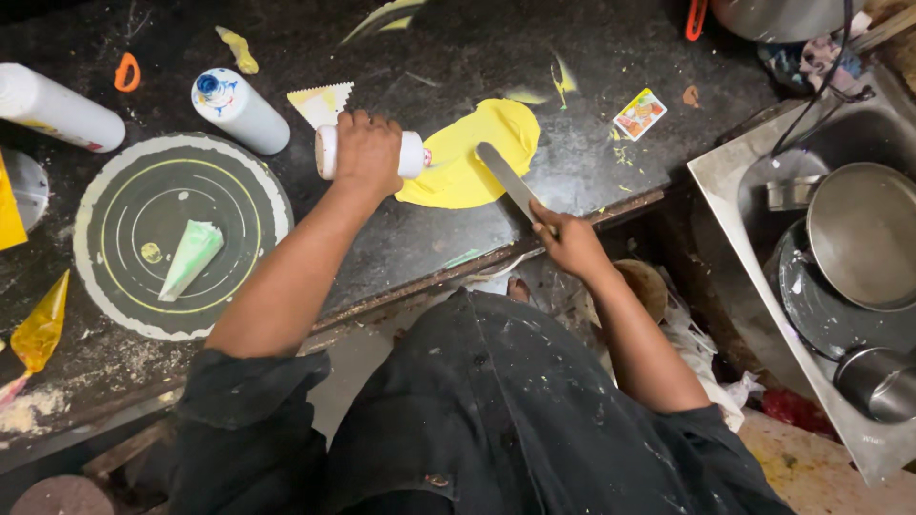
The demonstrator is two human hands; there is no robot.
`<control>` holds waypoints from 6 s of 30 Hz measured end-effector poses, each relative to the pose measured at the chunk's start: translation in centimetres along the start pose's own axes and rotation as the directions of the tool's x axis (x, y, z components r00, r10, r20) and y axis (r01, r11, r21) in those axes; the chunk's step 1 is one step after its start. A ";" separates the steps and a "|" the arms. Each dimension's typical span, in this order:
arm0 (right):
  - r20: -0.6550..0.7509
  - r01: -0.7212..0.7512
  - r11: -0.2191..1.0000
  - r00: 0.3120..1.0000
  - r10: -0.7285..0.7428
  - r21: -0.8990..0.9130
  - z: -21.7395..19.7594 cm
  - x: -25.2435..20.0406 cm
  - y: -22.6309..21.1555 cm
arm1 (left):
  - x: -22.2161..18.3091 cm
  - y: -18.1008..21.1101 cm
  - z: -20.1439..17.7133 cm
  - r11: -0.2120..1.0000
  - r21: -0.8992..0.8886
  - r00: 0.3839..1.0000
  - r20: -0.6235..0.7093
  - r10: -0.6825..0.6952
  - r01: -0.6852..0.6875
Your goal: The person folds a paper cone, fills it with green frosting, and then mixes red and yellow frosting on the counter with a spatula to create an orange-red mixture.
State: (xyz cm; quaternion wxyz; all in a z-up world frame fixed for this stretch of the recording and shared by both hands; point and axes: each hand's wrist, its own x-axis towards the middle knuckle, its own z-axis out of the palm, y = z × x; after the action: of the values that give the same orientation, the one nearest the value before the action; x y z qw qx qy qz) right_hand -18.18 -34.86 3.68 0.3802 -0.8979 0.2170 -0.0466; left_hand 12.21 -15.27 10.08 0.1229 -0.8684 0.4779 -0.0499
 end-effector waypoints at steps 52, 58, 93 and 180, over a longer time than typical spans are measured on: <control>0.309 0.015 0.942 0.946 0.095 -0.335 3.0 3.1 -4.6 | 0.4 1.3 -1.3 0.983 -0.185 1.000 -0.017 0.008 -0.011; 0.147 -0.056 0.971 0.985 0.092 -0.231 0.7 5.6 -2.4 | -0.1 1.2 -0.6 0.991 -0.132 0.998 -0.064 0.007 -0.015; 0.148 0.050 0.993 0.988 -0.034 -0.108 3.0 9.8 1.2 | 2.0 1.3 -1.2 0.977 -0.211 0.997 -0.076 0.005 -0.021; 0.029 -0.243 0.956 0.967 0.251 -0.164 9.4 7.6 -5.4 | -20.0 -8.0 1.8 0.783 -0.621 0.819 -0.467 -0.333 -0.035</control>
State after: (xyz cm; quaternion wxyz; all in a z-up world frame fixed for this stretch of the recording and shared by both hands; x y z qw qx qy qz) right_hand -7.13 -28.56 0.24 0.3157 -0.8920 0.3210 0.0412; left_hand 8.37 6.03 11.05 -0.3086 -0.8449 0.4090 -0.1535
